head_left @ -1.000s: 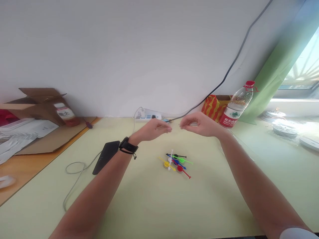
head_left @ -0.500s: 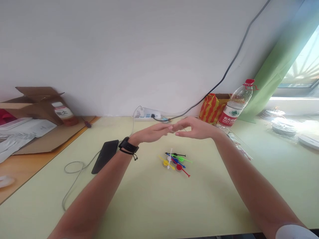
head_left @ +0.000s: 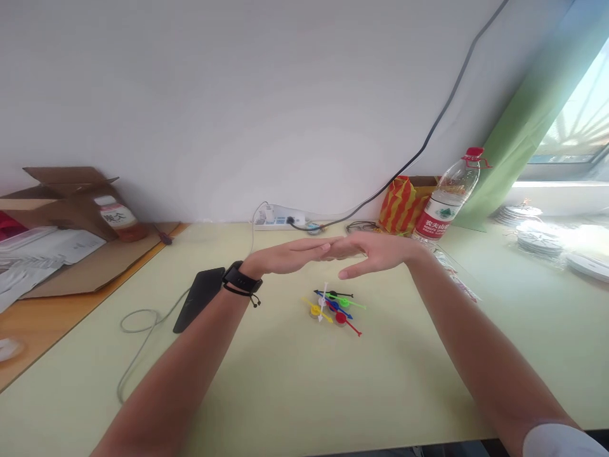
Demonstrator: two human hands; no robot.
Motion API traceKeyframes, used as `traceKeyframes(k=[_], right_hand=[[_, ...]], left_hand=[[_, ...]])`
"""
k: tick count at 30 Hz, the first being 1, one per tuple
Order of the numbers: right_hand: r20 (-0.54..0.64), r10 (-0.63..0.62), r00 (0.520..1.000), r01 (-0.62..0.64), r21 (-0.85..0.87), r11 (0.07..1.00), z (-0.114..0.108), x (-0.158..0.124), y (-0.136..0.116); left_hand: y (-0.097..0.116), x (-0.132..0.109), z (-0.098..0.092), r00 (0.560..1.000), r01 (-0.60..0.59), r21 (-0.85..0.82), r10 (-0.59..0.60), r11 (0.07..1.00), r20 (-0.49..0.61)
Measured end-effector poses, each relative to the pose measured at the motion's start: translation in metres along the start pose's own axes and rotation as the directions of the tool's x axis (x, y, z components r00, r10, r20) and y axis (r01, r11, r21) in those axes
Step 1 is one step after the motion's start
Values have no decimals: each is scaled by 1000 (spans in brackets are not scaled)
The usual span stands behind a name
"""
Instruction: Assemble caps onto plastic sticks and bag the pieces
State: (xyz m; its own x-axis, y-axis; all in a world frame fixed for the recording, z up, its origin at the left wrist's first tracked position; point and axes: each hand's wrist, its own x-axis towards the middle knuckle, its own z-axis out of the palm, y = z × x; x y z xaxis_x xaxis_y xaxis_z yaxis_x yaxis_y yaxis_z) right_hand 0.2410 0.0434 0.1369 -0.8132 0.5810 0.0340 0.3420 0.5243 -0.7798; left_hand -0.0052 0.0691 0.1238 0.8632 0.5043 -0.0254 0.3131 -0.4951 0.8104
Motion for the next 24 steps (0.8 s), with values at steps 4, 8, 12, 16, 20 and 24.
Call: traceKeyframes(k=[4, 8, 12, 16, 20, 24], right_hand=[[102, 3, 995, -3, -3, 1000, 4, 1, 9], [187, -14, 982, 15, -4, 1000, 7, 4, 13], [201, -4, 980, 21, -82, 996, 6, 4, 10], [206, 21, 978, 13, -165, 986, 3, 0, 4], [172, 20, 985, 3, -127, 992, 2, -5, -4], [180, -2, 984, 19, -94, 995, 4, -6, -13]], left_hand=[[5, -3, 1, 1000, 23, 51, -23, 998, 11], [10, -6, 3, 997, 66, 68, -69, 995, 37], [16, -8, 1, 996, 59, 82, -64, 995, 65], [8, -14, -12, 997, 55, 129, -63, 990, 55], [-10, -18, -23, 991, 100, 39, -103, 994, 83], [-19, -13, -22, 977, 129, 0, -128, 992, 171]])
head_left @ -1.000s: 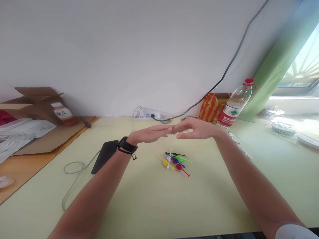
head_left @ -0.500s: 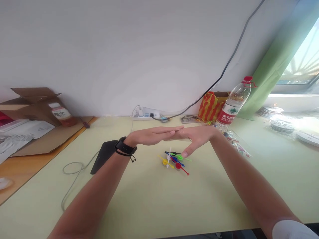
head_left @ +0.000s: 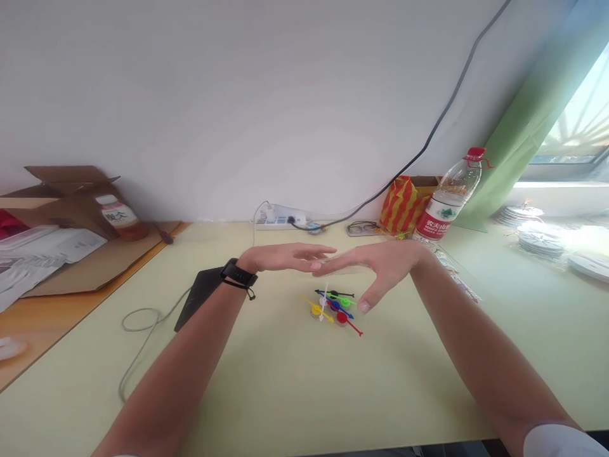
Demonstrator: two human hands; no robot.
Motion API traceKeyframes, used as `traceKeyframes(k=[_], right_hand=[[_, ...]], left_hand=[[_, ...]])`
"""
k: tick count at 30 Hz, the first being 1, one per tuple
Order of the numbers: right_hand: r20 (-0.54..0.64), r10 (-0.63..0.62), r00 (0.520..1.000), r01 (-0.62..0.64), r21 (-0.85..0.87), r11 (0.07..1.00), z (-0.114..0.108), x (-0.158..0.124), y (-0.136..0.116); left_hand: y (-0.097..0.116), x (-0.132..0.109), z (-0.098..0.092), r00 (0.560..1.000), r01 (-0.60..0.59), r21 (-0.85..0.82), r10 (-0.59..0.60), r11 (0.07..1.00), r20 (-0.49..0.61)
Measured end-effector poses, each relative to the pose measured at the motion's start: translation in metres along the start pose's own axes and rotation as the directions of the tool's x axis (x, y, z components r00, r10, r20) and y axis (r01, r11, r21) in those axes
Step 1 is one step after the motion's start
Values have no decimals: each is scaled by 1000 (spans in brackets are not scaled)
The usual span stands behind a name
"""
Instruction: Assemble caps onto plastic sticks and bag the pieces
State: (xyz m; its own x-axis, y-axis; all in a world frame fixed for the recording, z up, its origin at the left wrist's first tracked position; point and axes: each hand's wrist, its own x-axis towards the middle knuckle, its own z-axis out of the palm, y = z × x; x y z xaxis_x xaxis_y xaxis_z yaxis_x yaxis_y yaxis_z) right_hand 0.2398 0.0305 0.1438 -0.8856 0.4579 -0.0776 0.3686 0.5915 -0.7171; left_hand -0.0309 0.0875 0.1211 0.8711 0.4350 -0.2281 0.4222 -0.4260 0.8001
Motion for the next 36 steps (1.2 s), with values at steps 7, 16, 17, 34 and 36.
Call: traceKeyframes(k=[7, 16, 17, 34, 36], right_hand=[[33, -27, 999, 29, -54, 998, -2, -3, -9], [-6, -6, 1000, 5, -79, 997, -6, -11, -9], [-10, -2, 1000, 1, -94, 996, -7, -13, -7], [-176, 202, 963, -239, -224, 945, -17, -24, 27], [-151, 207, 967, -233, -175, 957, -19, -24, 26]], left_hand=[[-5, 7, 3, 987, -52, -182, 78, 982, 139], [1, 11, 10, 990, -74, -109, 86, 991, 110], [1, 12, 10, 994, -60, -90, 68, 994, 83], [-19, 8, -1, 990, 92, 71, -83, 993, -114], [-21, 7, -2, 989, 92, 78, -82, 993, -124]])
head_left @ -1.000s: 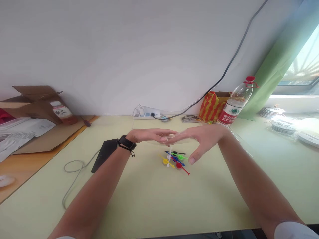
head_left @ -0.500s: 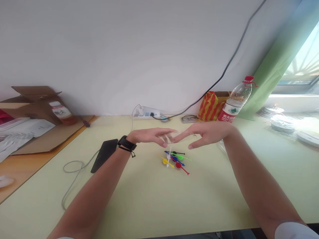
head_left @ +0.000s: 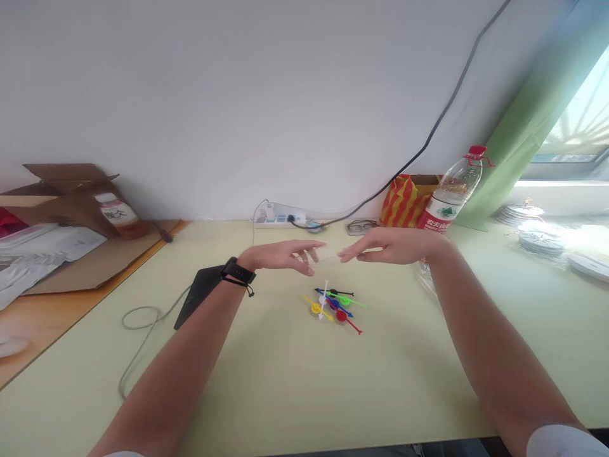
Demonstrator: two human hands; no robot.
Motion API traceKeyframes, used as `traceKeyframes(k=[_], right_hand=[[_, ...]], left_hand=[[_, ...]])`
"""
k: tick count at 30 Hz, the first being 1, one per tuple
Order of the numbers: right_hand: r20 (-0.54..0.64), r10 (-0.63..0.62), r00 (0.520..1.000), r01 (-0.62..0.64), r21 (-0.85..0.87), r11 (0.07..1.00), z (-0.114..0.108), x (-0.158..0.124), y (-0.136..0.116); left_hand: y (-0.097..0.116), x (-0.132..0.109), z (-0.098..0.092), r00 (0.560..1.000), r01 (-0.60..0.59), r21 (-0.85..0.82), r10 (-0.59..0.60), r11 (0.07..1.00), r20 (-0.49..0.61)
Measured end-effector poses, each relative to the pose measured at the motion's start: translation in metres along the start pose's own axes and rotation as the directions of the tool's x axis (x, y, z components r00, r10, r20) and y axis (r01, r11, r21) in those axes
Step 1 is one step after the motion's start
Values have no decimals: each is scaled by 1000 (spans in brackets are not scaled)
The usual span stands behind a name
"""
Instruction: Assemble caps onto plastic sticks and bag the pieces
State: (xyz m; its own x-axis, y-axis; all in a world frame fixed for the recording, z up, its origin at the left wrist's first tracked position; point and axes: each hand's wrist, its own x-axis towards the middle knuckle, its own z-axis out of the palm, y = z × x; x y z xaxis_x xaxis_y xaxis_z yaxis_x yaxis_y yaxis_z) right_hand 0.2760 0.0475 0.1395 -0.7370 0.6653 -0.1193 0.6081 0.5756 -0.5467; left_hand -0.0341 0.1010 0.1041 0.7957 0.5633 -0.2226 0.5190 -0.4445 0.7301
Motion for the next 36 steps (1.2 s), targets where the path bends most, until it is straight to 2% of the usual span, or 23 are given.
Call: traceKeyframes(k=[7, 15, 20, 22, 25, 28, 31, 33, 36], right_hand=[[-46, 73, 996, -69, 73, 995, -2, -2, 3], [-75, 110, 991, -108, 33, 994, -4, -5, 14], [-156, 95, 983, -103, -49, 993, -10, -11, 19], [-165, 77, 983, -79, -5, 997, -11, -12, 16], [-175, 103, 979, -69, 187, 980, -9, -10, 11], [-265, 219, 939, -91, 423, 902, -4, 2, 15], [-336, 305, 891, -7, 661, 751, 2, 19, 26], [-325, 323, 889, 58, 780, 624, 6, 26, 31], [-278, 263, 924, 126, 869, 478, 10, 30, 29]], left_hand=[[-12, -2, -5, 997, 37, 70, -33, 997, -63], [-16, -1, -5, 996, 58, 147, -46, 987, -81], [-15, -1, -4, 992, 55, 199, -31, 979, -120], [-13, -1, -2, 989, 37, 228, -4, 973, -146], [-8, 2, 2, 970, -8, 306, 82, 952, -229], [-2, 5, 8, 919, -29, 437, 195, 899, -341], [3, 8, 14, 869, -31, 542, 291, 840, -401], [7, 10, 18, 847, -25, 583, 326, 812, -419], [11, 11, 21, 827, -22, 616, 361, 787, -431]])
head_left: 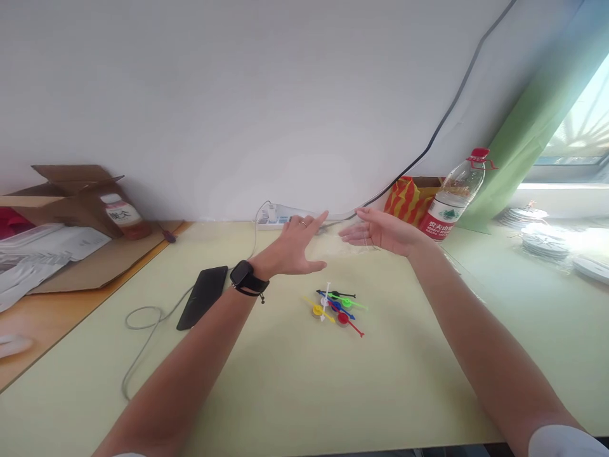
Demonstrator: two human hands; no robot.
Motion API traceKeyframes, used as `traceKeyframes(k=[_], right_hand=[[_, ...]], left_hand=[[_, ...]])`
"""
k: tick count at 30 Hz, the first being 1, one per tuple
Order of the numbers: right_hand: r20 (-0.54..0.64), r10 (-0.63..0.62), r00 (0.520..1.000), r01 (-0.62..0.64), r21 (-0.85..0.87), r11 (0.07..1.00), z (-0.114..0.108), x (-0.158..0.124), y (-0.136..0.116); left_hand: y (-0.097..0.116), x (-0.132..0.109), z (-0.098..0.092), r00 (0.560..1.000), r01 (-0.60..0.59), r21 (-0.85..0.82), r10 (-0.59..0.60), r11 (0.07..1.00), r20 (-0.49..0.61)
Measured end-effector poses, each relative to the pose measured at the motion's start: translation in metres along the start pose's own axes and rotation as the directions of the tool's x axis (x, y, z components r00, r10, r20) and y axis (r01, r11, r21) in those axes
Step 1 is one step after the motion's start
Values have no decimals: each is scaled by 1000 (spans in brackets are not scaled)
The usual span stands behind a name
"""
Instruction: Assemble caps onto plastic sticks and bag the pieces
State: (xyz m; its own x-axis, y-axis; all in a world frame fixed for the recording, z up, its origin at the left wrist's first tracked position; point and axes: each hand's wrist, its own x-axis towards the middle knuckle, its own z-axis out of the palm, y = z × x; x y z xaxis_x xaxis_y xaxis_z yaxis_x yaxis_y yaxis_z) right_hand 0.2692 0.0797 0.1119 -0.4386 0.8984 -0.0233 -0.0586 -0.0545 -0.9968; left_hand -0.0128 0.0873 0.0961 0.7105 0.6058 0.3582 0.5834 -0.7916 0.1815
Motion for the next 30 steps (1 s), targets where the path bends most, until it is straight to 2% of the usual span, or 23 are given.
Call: traceKeyframes(k=[4, 9, 12, 16, 20, 22, 24, 27, 30], right_hand=[[167, -25, 986, 10, 88, 996, 9, -3, 0], [191, -84, 978, 60, 128, 990, 14, -3, 1], [169, -82, 982, 62, 121, 991, 12, -4, -1], [77, -56, 995, 51, 65, 997, 5, -5, -3], [12, -40, 999, 39, 43, 998, -3, -4, 0], [3, -30, 1000, 29, 71, 997, -6, -2, 3], [13, -19, 1000, 17, 109, 994, -6, 0, 4], [31, -5, 1000, 1, 137, 991, 3, 2, 4], [56, -3, 998, -8, 184, 983, 18, 3, 2]], left_hand=[[6, 1, 1, 1000, -25, 6, 26, 1000, -17], [9, 2, 3, 999, -31, 0, 31, 1000, -10], [5, 1, -1, 1000, 7, -69, -7, 998, -9], [-11, -3, -8, 997, 66, -185, -71, 981, -20], [-26, -5, -7, 976, 218, -320, -209, 922, 61], [-27, -4, -4, 964, 264, -337, -255, 904, 72], [-22, -2, -1, 972, 227, -272, -234, 935, 5], [-5, 2, 4, 987, 87, -111, -101, 990, -125], [12, 6, 11, 989, -28, -16, 26, 999, -149]])
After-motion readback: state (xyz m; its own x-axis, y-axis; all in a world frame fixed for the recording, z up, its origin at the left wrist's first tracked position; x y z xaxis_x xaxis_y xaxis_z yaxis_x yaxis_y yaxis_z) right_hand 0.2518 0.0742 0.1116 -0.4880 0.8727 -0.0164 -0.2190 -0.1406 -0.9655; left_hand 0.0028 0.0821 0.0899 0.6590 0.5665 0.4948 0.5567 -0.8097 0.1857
